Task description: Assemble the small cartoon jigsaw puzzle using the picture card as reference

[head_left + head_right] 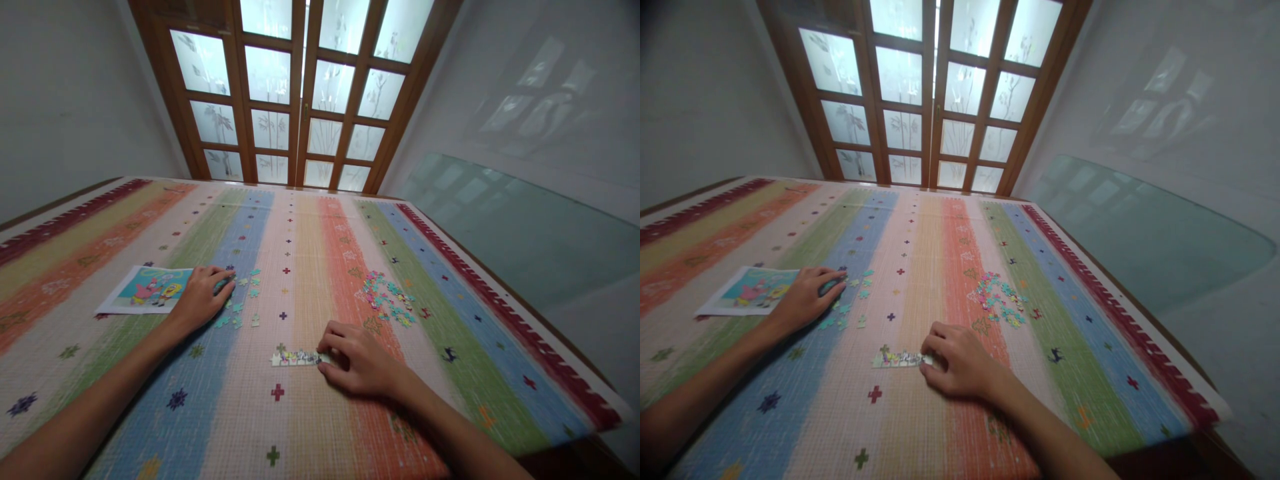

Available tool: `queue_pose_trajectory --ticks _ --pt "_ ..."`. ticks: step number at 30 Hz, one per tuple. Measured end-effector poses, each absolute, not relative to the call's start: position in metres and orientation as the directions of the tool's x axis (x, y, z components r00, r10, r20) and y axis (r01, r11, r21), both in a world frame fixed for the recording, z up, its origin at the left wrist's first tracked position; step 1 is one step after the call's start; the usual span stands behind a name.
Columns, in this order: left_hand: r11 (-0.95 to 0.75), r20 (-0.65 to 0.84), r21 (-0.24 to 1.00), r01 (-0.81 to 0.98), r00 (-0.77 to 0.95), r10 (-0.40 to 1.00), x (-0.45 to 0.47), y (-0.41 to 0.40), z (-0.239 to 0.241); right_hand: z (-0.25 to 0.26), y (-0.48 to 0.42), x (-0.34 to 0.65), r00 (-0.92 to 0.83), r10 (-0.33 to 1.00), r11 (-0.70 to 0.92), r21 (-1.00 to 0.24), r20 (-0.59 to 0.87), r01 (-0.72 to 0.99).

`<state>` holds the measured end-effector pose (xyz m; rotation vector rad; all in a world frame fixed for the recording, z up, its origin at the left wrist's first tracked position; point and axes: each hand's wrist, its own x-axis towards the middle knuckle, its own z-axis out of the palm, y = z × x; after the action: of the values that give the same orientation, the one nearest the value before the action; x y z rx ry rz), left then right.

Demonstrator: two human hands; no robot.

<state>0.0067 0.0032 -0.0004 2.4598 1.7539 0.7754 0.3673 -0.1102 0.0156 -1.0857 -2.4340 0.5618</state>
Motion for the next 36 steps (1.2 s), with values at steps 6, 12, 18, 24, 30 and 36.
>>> queue_pose_trajectory --ticks 6,12,18,24,30,36 --pt "-0.331 0.376 0.306 0.893 0.206 0.903 0.011 0.006 -0.001 0.015 -0.111 0.368 -0.609 0.766 0.614 -0.513 0.204 0.6" --pt "-0.304 0.364 0.364 0.88 0.167 0.916 0.013 0.006 0.003 0.017 -0.111 0.368 -0.609 0.77 0.605 -0.518 0.188 0.605" --pt "-0.283 0.333 0.487 0.826 0.124 0.935 0.018 -0.003 0.019 0.016 -0.11 0.368 -0.616 0.762 0.618 -0.509 0.2 0.599" --pt "-0.284 0.176 0.743 0.607 0.232 0.957 0.033 -0.029 0.039 0.016 -0.11 0.368 -0.611 0.77 0.607 -0.504 0.183 0.614" --pt "-0.166 -0.098 0.882 0.44 0.518 0.85 0.051 -0.055 0.041 0.017 -0.11 0.367 -0.615 0.765 0.613 -0.505 0.189 0.607" --pt "-0.049 -0.291 0.867 0.495 0.585 0.757 0.065 -0.071 0.042 0.017 -0.11 0.368 -0.614 0.769 0.604 -0.519 0.179 0.605"
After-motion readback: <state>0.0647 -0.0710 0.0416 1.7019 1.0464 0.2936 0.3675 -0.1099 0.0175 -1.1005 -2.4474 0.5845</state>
